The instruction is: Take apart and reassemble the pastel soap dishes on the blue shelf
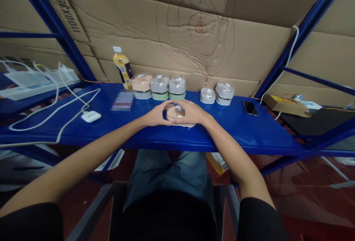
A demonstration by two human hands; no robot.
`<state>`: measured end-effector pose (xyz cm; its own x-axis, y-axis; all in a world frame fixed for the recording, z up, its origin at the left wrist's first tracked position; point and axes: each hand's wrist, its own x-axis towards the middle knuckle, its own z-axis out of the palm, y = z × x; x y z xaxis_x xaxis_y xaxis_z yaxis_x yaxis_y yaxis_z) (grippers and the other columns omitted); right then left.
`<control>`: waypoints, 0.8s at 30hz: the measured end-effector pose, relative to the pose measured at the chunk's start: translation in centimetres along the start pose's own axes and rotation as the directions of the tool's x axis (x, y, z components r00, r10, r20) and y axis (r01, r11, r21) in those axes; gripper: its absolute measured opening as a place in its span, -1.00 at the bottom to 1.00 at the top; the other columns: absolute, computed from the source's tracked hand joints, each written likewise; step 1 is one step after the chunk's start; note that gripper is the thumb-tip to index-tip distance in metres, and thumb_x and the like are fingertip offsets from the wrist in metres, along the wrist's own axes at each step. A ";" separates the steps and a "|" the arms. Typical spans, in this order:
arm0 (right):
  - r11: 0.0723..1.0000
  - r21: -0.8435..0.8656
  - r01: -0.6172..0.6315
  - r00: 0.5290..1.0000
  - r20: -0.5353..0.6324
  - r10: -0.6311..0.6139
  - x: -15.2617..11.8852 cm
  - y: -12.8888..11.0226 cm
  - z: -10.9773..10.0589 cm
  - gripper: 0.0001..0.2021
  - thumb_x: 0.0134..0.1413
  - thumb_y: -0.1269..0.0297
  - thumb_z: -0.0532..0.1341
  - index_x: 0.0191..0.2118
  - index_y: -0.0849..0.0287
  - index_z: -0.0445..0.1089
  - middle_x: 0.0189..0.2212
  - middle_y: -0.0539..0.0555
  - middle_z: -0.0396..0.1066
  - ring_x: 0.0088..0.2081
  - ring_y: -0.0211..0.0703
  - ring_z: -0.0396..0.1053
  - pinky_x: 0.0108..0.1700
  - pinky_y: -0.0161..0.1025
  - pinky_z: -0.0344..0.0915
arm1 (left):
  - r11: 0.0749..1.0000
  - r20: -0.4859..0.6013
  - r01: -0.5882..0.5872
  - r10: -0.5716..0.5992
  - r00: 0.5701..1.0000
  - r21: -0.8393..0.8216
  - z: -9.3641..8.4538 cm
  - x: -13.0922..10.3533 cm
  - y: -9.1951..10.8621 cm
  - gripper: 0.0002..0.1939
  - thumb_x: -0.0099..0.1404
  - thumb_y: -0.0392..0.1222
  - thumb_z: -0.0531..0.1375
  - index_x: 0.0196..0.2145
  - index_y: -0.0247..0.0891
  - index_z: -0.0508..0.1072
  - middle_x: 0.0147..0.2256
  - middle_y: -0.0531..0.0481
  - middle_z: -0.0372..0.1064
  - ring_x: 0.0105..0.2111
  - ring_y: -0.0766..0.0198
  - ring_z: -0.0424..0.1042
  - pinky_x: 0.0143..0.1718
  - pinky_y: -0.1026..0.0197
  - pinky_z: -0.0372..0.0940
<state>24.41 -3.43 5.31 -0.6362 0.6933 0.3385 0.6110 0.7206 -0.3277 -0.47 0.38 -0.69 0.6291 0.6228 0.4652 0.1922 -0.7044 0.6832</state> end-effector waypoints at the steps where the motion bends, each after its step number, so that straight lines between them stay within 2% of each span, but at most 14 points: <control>1: 0.999 0.035 0.015 0.999 -0.043 -0.013 -0.1 0.1 -0.1 -0.13 0.05 -0.20 0.50 0.40 0.09 0.40 0.28 0.26 0.53 0.26 0.33 0.49 0.33 0.26 0.41 | 0.999 -0.006 0.000 0.001 1.000 0.040 0.0 0.0 0.3 0.14 0.07 0.17 0.58 0.47 -0.16 0.22 0.32 -0.33 0.43 0.32 -0.28 0.47 0.37 -0.35 0.35; 4: 0.990 0.140 -0.029 0.983 -0.176 0.053 -1.0 1.8 -1.0 -0.20 0.09 -0.19 0.46 0.36 0.10 0.42 0.27 0.26 0.54 0.21 0.28 0.53 0.30 0.21 0.44 | 0.983 -0.029 0.003 0.003 1.000 0.183 -0.2 -0.2 1.1 0.07 0.13 0.18 0.55 0.47 -0.19 0.30 0.31 -0.31 0.42 0.33 -0.31 0.42 0.40 -0.36 0.30; 6: 0.978 0.157 -0.139 0.959 -0.225 0.173 -2.0 3.5 -1.8 -0.21 0.09 -0.20 0.44 0.35 0.13 0.44 0.22 0.27 0.57 0.16 0.28 0.55 0.26 0.23 0.47 | 0.968 0.008 -0.001 -0.001 1.000 0.252 -0.2 -0.4 1.5 -0.13 0.21 0.17 0.49 0.40 -0.14 0.46 0.23 -0.25 0.43 0.31 -0.27 0.42 0.42 -0.33 0.28; 9: 0.944 0.123 -0.306 0.914 -0.240 0.328 -3.4 6.1 -2.8 -0.22 0.05 -0.22 0.46 0.30 0.10 0.48 0.08 0.25 0.63 0.02 0.26 0.60 0.16 0.25 0.52 | 0.958 0.062 -0.017 0.000 0.998 0.286 -0.1 -0.6 1.7 -0.43 0.33 0.14 0.41 0.23 -0.07 0.64 0.14 -0.18 0.41 0.27 -0.18 0.44 0.43 -0.26 0.29; 11: 0.924 0.097 -0.371 0.897 -0.222 0.383 -4.2 7.3 -3.2 -0.21 0.03 -0.25 0.47 0.29 0.10 0.49 -0.01 0.23 0.65 -0.04 0.23 0.60 0.11 0.24 0.54 | 0.958 0.052 -0.029 0.014 0.999 0.286 0.0 -0.6 1.6 -0.50 0.36 0.14 0.38 0.18 -0.07 0.68 0.15 -0.19 0.38 0.27 -0.17 0.42 0.44 -0.26 0.28; 15: 0.876 0.051 -0.480 0.857 -0.186 0.481 -5.0 8.3 -4.0 -0.19 0.07 -0.26 0.47 0.31 0.15 0.48 -0.09 0.21 0.66 -0.06 0.21 0.61 0.10 0.19 0.54 | 0.949 0.002 -0.015 0.015 1.000 0.314 -0.9 -0.6 1.0 -0.51 0.40 0.19 0.34 0.14 -0.12 0.70 0.13 -0.21 0.39 0.26 -0.18 0.42 0.42 -0.27 0.29; 18: 0.843 0.007 -0.538 0.835 -0.133 0.534 -5.3 8.5 -4.4 -0.14 0.05 -0.24 0.50 0.34 0.19 0.45 0.01 0.26 0.66 0.03 0.25 0.61 0.16 0.17 0.53 | 0.935 -0.085 0.057 -0.029 0.996 0.351 -2.9 -1.0 0.0 -0.45 0.41 0.26 0.30 0.13 -0.17 0.68 0.14 -0.22 0.39 0.24 -0.17 0.44 0.41 -0.26 0.29; 21: 0.851 -0.034 -0.523 0.852 -0.049 0.522 -5.3 8.6 -4.3 -0.08 -0.02 -0.17 0.57 0.38 0.19 0.43 0.19 0.31 0.60 0.17 0.30 0.58 0.28 0.17 0.48 | 0.911 -0.187 0.168 -0.103 0.977 0.377 -5.2 -1.8 -1.4 -0.39 0.38 0.32 0.28 0.09 -0.23 0.67 0.14 -0.23 0.38 0.22 -0.17 0.45 0.39 -0.25 0.30; 24: 0.869 -0.060 -0.491 0.870 0.009 0.493 -5.3 8.7 -4.0 -0.08 -0.06 -0.10 0.61 0.38 0.17 0.44 0.31 0.30 0.53 0.28 0.33 0.52 0.38 0.19 0.39 | 0.880 -0.232 0.269 -0.189 0.954 0.390 -6.8 -2.7 -2.5 -0.37 0.34 0.37 0.28 0.01 -0.24 0.69 0.08 -0.23 0.39 0.15 -0.17 0.48 0.34 -0.26 0.33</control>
<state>35.00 -0.79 4.20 -0.2567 0.9583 0.1252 0.8718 0.2855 -0.3980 -7.84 2.79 0.15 0.3890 0.8063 0.4456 0.6327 -0.5854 0.5070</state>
